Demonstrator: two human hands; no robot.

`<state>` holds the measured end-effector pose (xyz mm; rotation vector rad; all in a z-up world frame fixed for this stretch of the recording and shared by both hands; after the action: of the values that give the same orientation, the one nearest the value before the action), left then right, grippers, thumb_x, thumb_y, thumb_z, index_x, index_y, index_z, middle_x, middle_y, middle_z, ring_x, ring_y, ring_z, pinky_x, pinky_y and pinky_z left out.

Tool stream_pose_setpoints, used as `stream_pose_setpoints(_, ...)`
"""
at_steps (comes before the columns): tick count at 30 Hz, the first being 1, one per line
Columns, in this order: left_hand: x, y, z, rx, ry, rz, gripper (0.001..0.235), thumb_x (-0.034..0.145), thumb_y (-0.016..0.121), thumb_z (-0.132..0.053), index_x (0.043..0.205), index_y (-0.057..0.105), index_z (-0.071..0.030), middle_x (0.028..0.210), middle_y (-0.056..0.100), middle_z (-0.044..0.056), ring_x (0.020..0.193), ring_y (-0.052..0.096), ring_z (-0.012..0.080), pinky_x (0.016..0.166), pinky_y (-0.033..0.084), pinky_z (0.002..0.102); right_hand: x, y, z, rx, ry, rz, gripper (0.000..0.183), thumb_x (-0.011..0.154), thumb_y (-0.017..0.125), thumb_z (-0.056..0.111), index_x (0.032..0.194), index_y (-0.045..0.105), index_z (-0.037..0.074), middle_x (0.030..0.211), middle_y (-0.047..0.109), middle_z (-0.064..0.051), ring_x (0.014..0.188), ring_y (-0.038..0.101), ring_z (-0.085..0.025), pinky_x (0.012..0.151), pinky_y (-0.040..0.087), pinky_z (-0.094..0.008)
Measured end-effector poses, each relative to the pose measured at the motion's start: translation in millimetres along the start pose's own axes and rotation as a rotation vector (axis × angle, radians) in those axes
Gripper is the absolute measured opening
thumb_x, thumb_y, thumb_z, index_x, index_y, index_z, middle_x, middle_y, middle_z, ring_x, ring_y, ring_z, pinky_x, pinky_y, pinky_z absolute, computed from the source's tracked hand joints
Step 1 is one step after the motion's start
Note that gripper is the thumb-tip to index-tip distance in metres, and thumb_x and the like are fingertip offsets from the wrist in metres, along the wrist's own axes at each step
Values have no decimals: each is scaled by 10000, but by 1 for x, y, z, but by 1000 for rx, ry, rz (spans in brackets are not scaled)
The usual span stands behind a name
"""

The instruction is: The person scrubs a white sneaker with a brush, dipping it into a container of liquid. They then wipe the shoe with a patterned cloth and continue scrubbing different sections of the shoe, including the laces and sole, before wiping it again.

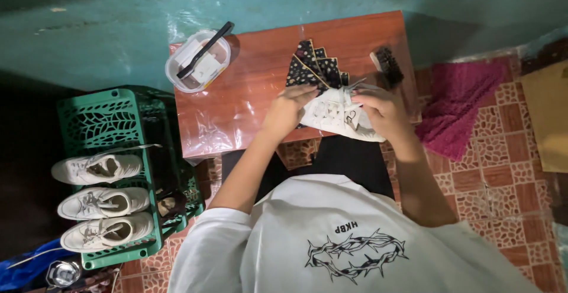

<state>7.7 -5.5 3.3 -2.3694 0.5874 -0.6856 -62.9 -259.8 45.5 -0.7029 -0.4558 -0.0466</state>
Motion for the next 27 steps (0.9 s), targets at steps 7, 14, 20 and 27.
stream_pose_setpoints(7,-12,-11,36,77,-158,-40,469,780,630,68,1150,778,-179,1118,767,5,1084,711,262,935,578,413,-4,5,-11,30,-92,-22,286,947,608,-51,1105,807,80,1064,776,-147,1012,725,-359,895,583,-461)
stream_pose_setpoints(14,10,-5,7,-161,-113,-119,516,739,590,135,1096,796,-176,1077,782,58,1064,719,312,947,570,408,-23,3,-6,-90,-71,-40,281,971,625,2,1125,803,156,1154,771,-92,1028,721,-330,892,578,-436)
stream_pose_setpoints(20,-5,-11,9,-49,-38,-3,521,738,599,127,1134,787,-153,1150,773,34,1094,712,289,937,577,394,-25,5,-7,-100,-18,-32,299,966,630,6,1138,804,178,1154,769,-85,1043,718,-335,887,582,-444)
stream_pose_setpoints(27,-26,-49,33,-140,-230,-170,607,764,478,219,1060,819,-186,949,792,76,995,738,314,942,568,402,-19,9,-24,-23,-165,-112,282,924,648,-74,1058,815,110,1066,783,-107,970,737,-311,896,567,-411)
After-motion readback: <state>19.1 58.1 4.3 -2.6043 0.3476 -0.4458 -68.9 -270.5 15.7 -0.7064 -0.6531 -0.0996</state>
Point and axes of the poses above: each hand's wrist, its own x-axis towards the middle knuckle, its own y-axis out of the palm, z = x × y, the point moved 1 cm from there along x, towards the middle knuckle
